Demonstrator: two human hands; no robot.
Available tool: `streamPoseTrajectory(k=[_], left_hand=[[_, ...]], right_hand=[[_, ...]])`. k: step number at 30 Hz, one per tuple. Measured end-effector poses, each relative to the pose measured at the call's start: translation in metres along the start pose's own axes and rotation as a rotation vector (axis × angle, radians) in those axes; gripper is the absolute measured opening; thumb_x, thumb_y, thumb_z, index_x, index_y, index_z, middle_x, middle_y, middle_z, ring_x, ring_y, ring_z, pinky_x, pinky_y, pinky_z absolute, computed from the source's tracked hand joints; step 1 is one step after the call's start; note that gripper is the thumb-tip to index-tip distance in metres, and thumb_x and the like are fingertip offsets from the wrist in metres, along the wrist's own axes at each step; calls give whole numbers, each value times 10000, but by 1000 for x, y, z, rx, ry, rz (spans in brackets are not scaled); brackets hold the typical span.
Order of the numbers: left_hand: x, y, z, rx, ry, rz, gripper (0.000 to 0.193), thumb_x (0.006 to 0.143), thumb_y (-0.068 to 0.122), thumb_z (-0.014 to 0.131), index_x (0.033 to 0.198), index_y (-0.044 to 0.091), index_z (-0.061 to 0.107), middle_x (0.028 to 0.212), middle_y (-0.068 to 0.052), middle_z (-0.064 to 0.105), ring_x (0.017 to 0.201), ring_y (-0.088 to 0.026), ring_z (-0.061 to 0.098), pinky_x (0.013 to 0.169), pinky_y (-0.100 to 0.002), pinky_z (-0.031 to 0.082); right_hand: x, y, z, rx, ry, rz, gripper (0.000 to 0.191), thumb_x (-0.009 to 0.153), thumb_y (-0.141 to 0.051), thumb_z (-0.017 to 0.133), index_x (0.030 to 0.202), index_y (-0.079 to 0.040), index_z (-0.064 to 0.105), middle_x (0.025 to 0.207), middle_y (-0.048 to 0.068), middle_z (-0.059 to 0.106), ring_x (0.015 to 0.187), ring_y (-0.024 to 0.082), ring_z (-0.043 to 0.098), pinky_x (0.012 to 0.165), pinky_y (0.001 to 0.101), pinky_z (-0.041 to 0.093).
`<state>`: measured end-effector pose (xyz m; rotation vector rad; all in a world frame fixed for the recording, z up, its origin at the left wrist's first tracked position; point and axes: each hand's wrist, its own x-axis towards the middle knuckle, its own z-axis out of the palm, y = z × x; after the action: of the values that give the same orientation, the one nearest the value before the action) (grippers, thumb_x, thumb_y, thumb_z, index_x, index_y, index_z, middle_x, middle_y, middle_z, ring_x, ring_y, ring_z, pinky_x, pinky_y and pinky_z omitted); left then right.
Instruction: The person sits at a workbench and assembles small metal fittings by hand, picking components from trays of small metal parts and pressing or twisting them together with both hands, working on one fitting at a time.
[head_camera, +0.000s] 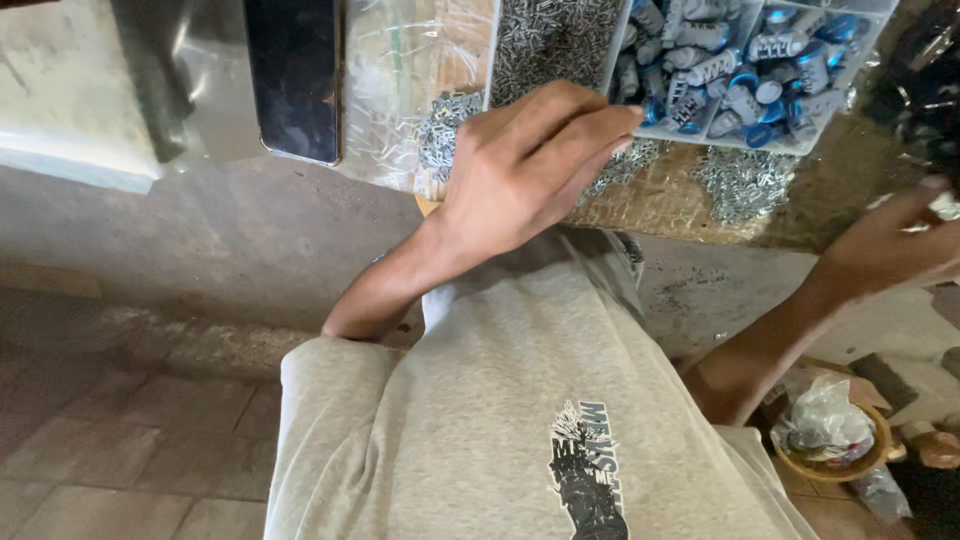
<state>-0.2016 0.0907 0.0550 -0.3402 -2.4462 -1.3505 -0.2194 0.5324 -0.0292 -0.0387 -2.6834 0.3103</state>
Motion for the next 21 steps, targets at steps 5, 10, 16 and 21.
streamPoseTrajectory(k=[5, 10, 16, 21], left_hand=[[27, 3, 20, 207, 2, 7, 203, 958, 49, 798, 1138, 94, 714, 1130, -27, 596, 927, -155, 688, 638, -287, 616], [44, 13, 42, 348, -19, 17, 276, 888, -6, 753, 1140, 81, 684, 1332, -111, 530, 1142, -248, 652, 773, -324, 642], [38, 16, 39, 298, -52, -79, 304, 937, 46, 776, 1215, 30, 655, 1351, -107, 548, 1207, -305, 653, 922, -390, 607], [21, 14, 0, 47, 190, -129, 304, 1059, -12, 767, 1314, 75, 627, 1296, -34, 608, 1168, -191, 656, 992, -292, 582]], right_hand=[[-19, -14, -15, -52, -3, -55, 119, 994, -36, 674, 1107, -10, 700, 1043, 109, 700, 948, 270, 640, 813, 438, 472], [7, -55, -13, 241, 83, -146, 79, 1082, -53, 684, 1012, -17, 694, 949, 95, 653, 837, 229, 570, 793, 419, 458], [39, -158, -7, 664, 9, -125, 80, 995, -100, 656, 988, -21, 642, 947, 128, 590, 747, 226, 511, 667, 374, 418], [80, -251, 3, 512, 7, -747, 160, 947, -260, 794, 1002, -124, 729, 986, 26, 611, 934, 243, 516, 892, 476, 351]])
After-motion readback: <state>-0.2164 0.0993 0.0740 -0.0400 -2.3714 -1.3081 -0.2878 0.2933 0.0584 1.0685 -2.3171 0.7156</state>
